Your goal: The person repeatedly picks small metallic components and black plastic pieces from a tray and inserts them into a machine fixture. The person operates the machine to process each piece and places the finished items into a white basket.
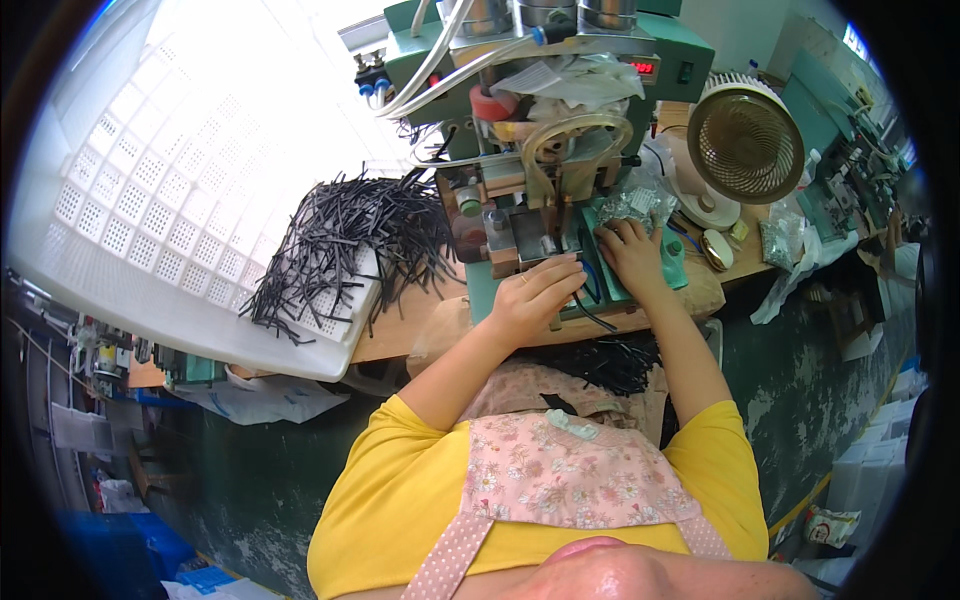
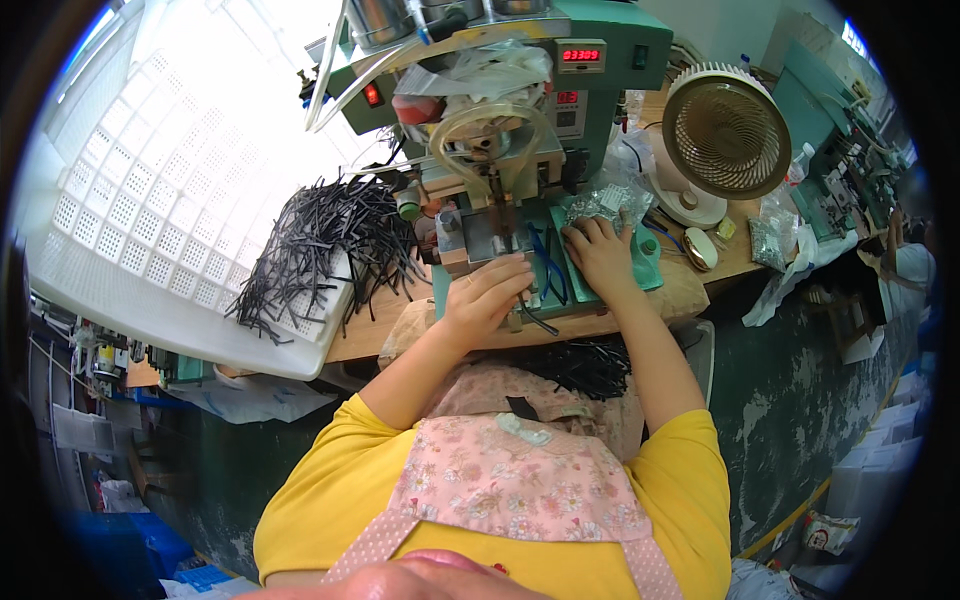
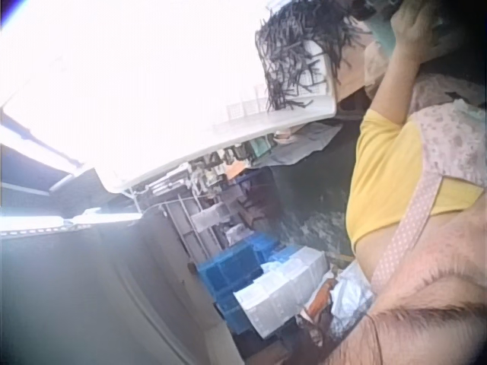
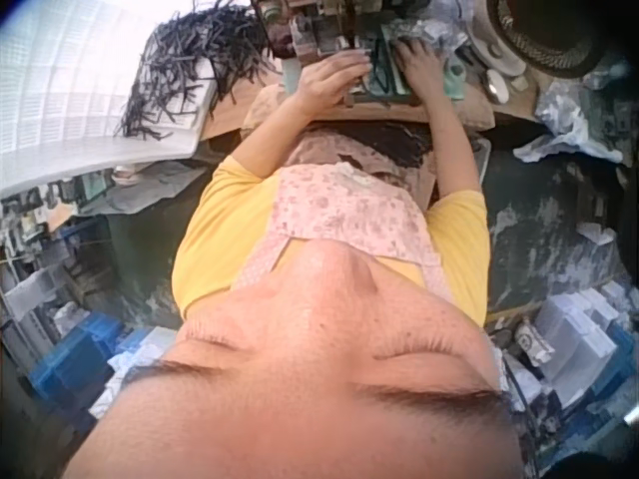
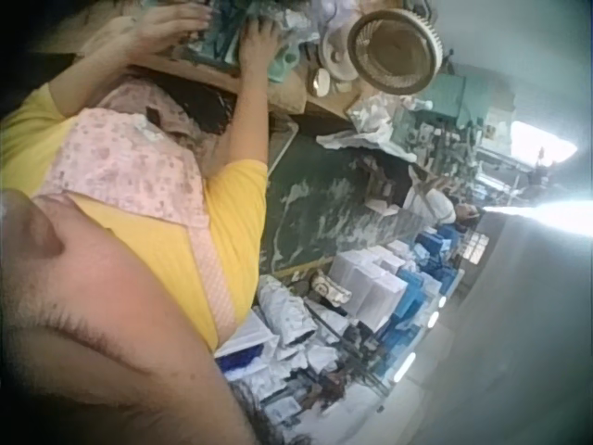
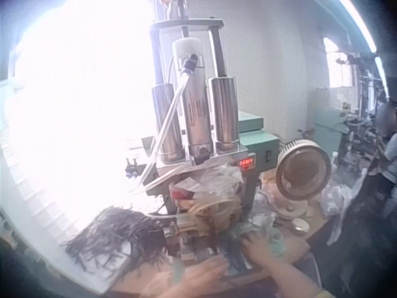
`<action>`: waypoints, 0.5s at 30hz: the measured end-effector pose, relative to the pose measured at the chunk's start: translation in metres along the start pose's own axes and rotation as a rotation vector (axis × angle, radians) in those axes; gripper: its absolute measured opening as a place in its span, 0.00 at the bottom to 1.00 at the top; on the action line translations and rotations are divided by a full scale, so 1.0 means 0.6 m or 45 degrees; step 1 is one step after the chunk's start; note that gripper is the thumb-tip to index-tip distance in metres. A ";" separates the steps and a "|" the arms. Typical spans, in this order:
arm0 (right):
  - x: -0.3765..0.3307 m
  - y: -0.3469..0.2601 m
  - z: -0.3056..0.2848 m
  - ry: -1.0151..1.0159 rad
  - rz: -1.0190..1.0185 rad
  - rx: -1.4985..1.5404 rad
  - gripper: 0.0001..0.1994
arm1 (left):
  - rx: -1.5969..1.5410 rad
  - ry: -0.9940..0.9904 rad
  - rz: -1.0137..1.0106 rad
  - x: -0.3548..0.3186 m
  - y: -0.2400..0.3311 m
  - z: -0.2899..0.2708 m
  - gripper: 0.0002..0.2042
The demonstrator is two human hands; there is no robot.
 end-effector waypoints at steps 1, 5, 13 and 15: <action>0.002 0.004 0.000 -0.019 -0.033 -0.007 0.13 | 0.004 -0.021 -0.006 -0.002 0.001 0.000 0.15; -0.007 0.019 -0.005 0.003 -0.027 -0.023 0.09 | 0.108 0.036 0.013 -0.031 -0.009 -0.020 0.15; -0.044 0.038 -0.009 0.209 0.298 0.211 0.09 | 0.302 0.275 -0.963 -0.132 -0.324 -0.137 0.13; -0.045 0.042 -0.008 0.253 0.310 0.259 0.09 | 0.619 -0.141 -0.920 -0.128 -0.392 -0.123 0.11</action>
Point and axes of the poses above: each hand's wrist, its own x-axis towards the middle knuckle, its own z-axis out of the palm, y = z × x, the point moved 6 cm from there along x, towards the middle knuckle, and after that the axes turned 4 degrees about x, right-handed, at the moved point
